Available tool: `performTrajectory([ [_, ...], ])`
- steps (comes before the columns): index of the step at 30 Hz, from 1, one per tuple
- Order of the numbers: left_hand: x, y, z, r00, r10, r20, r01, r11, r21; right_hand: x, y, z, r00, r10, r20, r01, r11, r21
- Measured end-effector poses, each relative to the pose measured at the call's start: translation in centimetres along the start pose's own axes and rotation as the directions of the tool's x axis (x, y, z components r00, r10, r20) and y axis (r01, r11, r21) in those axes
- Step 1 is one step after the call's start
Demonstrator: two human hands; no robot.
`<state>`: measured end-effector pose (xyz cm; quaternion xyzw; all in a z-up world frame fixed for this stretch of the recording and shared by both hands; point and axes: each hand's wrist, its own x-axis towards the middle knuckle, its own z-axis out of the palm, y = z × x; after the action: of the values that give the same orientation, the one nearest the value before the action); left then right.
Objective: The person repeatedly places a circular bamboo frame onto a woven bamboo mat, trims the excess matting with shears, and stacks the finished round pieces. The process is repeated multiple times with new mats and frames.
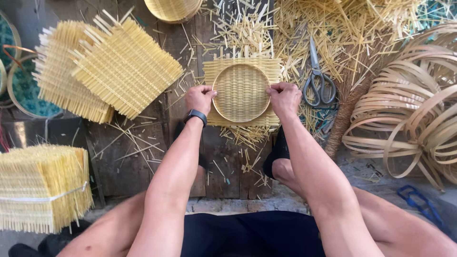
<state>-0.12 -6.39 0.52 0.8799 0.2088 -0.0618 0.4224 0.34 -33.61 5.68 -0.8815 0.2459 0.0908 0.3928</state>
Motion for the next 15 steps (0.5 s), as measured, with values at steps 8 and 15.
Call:
performTrajectory([
  [8,0.7,-1.1,0.6,0.999,-0.044,0.017,0.044,0.999,0.017,-0.1,0.7,0.7,0.999,0.038,-0.031,-0.037,0.999,0.009],
  [15,1.7,-3.6,2.1,0.993,0.120,0.013,-0.121,0.991,0.058,1.8,3.4,1.6,1.000,-0.003,0.002,0.003,0.999,0.044],
])
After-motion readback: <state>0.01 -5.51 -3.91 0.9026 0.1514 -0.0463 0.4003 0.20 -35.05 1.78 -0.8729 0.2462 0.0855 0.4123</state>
